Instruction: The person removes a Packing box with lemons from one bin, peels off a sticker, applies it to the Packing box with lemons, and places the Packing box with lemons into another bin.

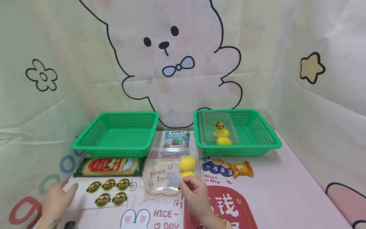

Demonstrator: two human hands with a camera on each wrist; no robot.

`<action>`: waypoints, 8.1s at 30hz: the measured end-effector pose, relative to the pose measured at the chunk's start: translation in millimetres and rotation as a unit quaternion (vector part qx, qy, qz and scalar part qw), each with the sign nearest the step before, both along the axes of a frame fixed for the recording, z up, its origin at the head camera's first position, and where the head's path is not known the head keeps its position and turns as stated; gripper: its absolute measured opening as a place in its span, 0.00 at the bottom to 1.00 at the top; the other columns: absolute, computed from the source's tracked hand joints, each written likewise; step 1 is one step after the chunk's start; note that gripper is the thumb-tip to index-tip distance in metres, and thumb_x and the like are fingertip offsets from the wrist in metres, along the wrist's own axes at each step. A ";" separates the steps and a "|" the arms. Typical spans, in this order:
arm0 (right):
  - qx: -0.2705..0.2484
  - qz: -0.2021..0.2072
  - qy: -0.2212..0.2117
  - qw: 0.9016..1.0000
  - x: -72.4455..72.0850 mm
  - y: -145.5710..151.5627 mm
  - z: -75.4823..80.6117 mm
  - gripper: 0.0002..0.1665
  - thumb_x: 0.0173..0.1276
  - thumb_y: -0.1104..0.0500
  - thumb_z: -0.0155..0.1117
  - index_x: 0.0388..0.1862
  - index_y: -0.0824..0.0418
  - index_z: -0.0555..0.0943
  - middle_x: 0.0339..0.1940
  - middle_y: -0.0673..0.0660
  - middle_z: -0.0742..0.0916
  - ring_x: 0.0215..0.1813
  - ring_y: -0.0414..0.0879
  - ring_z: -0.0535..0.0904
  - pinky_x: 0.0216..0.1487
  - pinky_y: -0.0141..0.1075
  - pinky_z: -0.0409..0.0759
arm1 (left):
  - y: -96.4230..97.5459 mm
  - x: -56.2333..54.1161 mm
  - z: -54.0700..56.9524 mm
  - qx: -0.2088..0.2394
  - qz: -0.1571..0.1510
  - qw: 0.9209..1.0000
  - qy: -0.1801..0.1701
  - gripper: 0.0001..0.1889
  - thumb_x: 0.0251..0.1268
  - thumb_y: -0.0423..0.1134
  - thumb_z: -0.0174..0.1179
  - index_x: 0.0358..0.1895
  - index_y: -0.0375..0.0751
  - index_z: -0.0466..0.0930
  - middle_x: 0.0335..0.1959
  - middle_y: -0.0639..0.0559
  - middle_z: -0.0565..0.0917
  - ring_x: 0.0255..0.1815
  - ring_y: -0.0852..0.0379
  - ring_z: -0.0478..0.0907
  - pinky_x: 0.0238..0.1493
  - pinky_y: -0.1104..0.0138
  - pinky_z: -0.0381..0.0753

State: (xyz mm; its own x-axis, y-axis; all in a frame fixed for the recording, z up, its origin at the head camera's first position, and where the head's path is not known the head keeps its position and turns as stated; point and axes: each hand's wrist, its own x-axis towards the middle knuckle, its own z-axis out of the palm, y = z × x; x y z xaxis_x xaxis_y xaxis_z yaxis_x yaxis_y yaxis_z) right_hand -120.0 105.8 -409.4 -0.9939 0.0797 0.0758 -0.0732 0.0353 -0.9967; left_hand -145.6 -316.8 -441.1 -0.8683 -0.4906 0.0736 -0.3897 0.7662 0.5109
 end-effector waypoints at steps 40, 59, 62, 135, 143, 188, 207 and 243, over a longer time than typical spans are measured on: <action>0.066 0.151 -0.044 0.985 -16.2 -7.0 -8.8 0.16 0.65 0.57 0.60 0.45 0.69 0.78 0.35 0.61 0.83 0.31 0.42 0.77 0.30 0.31 0.79 | 220.7 30.9 24.2 0.649 -0.441 0.620 0.011 0.14 0.71 0.34 0.36 0.54 0.44 0.66 0.50 0.53 0.73 0.47 0.61 0.77 0.52 0.66 0.78; 0.092 0.090 -0.031 0.991 -47.4 1.0 3.7 0.14 0.63 0.62 0.61 0.47 0.64 0.80 0.30 0.56 0.81 0.30 0.46 0.74 0.27 0.33 0.78 | 227.3 10.6 16.2 0.291 -0.388 0.856 0.178 0.20 0.59 0.31 0.58 0.56 0.42 0.70 0.48 0.51 0.75 0.42 0.62 0.72 0.43 0.69 0.76; 0.122 0.097 -0.046 0.987 -56.6 3.0 5.8 0.18 0.62 0.62 0.60 0.52 0.62 0.78 0.27 0.55 0.78 0.27 0.45 0.71 0.24 0.31 0.73 | 226.6 2.8 11.6 0.139 -0.399 0.873 0.245 0.19 0.54 0.33 0.63 0.51 0.45 0.76 0.45 0.57 0.77 0.45 0.61 0.73 0.45 0.64 0.75; 0.600 0.141 0.154 0.773 -68.0 -3.6 -29.6 0.43 0.67 0.32 0.40 0.68 0.61 0.65 0.70 0.57 0.68 0.72 0.55 0.59 0.68 0.62 0.49 | 259.0 -44.5 6.8 -0.188 -0.458 0.869 0.012 0.48 0.52 0.71 0.50 0.71 0.45 0.54 0.74 0.44 0.52 0.73 0.36 0.44 0.63 0.35 0.51; 0.597 0.131 0.146 0.778 -66.9 -6.2 -29.1 0.43 0.67 0.31 0.38 0.67 0.60 0.66 0.69 0.56 0.69 0.72 0.54 0.59 0.69 0.61 0.49 | 256.8 -50.4 5.7 -0.223 -0.452 0.864 -0.012 0.48 0.51 0.73 0.48 0.71 0.46 0.56 0.73 0.50 0.57 0.73 0.42 0.49 0.66 0.39 0.51; 0.148 0.059 -0.220 0.962 -71.3 65.4 -32.5 0.39 0.63 0.41 0.57 0.56 0.73 0.68 0.54 0.69 0.75 0.51 0.60 0.72 0.48 0.51 0.77 | 184.1 -23.7 -2.0 0.296 -0.205 0.933 -0.022 0.27 0.62 0.55 0.55 0.48 0.29 0.77 0.39 0.41 0.81 0.30 0.53 0.76 0.25 0.65 0.77; -0.052 0.102 -0.209 0.971 -33.2 41.2 -11.8 0.26 0.67 0.49 0.55 0.50 0.70 0.63 0.46 0.61 0.75 0.41 0.46 0.79 0.44 0.44 0.82 | 201.2 6.4 22.7 0.575 -0.127 0.806 0.061 0.42 0.66 0.50 0.52 0.70 0.35 0.35 0.69 0.27 0.44 0.67 0.27 0.51 0.46 0.46 0.78; -0.054 -0.002 -0.154 0.987 -17.5 51.3 0.4 0.40 0.68 0.45 0.54 0.67 0.63 0.48 0.66 0.66 0.60 0.61 0.64 0.69 0.47 0.49 0.80 | 249.5 13.3 24.2 0.629 -0.178 0.757 0.002 0.51 0.58 0.42 0.56 0.69 0.44 0.21 0.64 0.18 0.42 0.59 0.24 0.63 0.39 0.43 0.79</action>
